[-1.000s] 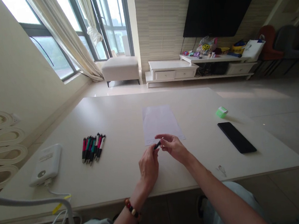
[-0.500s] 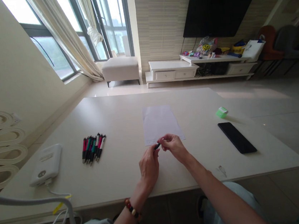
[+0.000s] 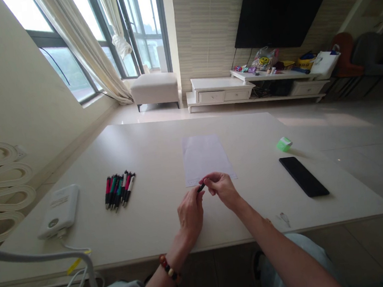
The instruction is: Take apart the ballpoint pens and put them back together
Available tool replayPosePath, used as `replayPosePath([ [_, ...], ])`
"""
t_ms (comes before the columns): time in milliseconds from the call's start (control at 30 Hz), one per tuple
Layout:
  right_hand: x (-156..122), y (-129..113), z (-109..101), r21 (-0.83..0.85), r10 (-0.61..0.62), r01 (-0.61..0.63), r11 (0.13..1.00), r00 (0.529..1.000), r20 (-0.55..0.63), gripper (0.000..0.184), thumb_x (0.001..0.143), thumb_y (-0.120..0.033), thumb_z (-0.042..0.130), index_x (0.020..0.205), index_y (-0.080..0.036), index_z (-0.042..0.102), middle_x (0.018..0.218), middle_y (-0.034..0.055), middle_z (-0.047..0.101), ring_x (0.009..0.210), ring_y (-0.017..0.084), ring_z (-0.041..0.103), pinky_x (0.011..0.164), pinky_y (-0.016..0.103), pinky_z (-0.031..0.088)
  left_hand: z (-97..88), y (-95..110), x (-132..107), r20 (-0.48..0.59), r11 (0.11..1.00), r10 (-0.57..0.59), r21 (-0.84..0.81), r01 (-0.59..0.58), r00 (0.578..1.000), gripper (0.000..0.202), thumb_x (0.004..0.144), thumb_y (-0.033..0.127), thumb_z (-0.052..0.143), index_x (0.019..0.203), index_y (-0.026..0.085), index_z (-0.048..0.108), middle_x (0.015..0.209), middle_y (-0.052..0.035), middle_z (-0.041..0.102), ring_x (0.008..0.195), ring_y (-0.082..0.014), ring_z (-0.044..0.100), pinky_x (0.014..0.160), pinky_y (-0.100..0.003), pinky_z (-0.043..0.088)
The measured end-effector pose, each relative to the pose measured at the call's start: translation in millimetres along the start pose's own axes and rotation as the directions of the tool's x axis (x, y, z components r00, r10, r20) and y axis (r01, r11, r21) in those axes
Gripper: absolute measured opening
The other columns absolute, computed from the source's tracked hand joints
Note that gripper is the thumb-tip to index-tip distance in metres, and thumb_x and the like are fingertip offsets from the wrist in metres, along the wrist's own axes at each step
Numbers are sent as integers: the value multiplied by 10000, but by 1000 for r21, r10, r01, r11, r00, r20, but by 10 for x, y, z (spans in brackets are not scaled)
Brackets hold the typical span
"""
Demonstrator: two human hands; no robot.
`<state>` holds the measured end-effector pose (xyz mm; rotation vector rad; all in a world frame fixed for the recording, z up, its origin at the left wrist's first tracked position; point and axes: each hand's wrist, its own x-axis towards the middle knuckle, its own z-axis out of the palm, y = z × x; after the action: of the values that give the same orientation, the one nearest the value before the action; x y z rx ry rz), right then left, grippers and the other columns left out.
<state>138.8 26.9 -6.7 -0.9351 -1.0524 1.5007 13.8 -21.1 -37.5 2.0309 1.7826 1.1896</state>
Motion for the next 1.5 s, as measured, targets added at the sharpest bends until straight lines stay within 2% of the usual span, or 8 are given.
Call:
replayPosePath([
  [200, -39, -91, -12, -233, -143, 129, 964, 989, -44, 234, 707, -375, 668, 816, -168, 676, 731, 52, 667, 472, 103, 507, 412, 242, 366, -84, 85, 110, -20, 945, -136, -303, 124, 990, 259, 896, 366, 410, 981, 183, 572, 908, -74, 688, 833, -169, 624, 789, -313, 460],
  [400, -155, -121, 22, -452, -220, 264, 852, 964, 149, 470, 685, -280, 690, 1141, -281, 577, 828, 14, 654, 658, 135, 580, 563, 256, 455, -368, 64, 429, 229, 321, -355, -881, 348, 906, 282, 897, 438, 379, 958, 175, 461, 1053, -144, 667, 975, -209, 626, 862, -412, 456],
  [533, -225, -71, 158, -372, -232, 292, 881, 953, 197, 338, 717, -307, 672, 1051, -259, 640, 878, 36, 660, 710, 148, 582, 621, 276, 458, -308, 95, 364, 409, 180, -287, -866, 468, 866, 331, 873, 464, 430, 1010, 174, 513, 1180, -149, 604, 1000, -219, 614, 849, -399, 472],
  [733, 73, -264, -230, 19, -318, 340, 940, 896, -311, 175, 762, -362, 629, 744, -194, 585, 850, 24, 607, 739, 139, 556, 697, 303, 436, 6, 271, 32, 640, 352, -142, -681, 643, 755, 417, 828, 488, 503, 1037, 132, 564, 1024, -139, 659, 906, -202, 630, 826, -341, 471],
  [933, 187, -558, -816, 601, -18, 68, 797, 996, -89, 334, 783, -443, 541, 591, -202, 415, 493, -65, 309, 432, 87, 301, 427, 239, 306, 83, 297, -172, 591, 696, -4, -578, 426, 807, 289, 855, 413, 468, 949, 170, 593, 776, -43, 657, 733, -142, 601, 725, -266, 465],
  [1200, 130, -620, -912, 711, -6, 52, 701, 998, -67, 382, 780, -425, 419, 525, -205, 240, 454, -68, 192, 411, 85, 167, 377, 238, 217, 109, 291, -109, 525, 867, 22, -433, 245, 851, 250, 886, 330, 400, 951, 187, 594, 775, -24, 661, 674, -120, 593, 638, -226, 462],
  [1333, 100, -663, -946, 689, -15, 33, 724, 999, -32, 385, 783, -469, 424, 537, -204, 295, 454, -73, 203, 410, 81, 166, 379, 234, 217, 142, 296, -21, 404, 968, 162, -245, -64, 900, 252, 895, 267, 380, 988, 207, 606, 915, -48, 660, 829, -154, 589, 767, -292, 470],
  [1500, 84, -654, -1054, 634, -7, 18, 773, 1000, -20, 379, 788, -486, 414, 545, -202, 353, 444, -75, 218, 396, 78, 169, 371, 228, 209, 225, 284, 64, 392, 929, 334, 18, -371, 857, 325, 895, 254, 393, 1187, 204, 528, 1238, -84, 553, 1184, -216, 447, 1001, -419, 353],
])
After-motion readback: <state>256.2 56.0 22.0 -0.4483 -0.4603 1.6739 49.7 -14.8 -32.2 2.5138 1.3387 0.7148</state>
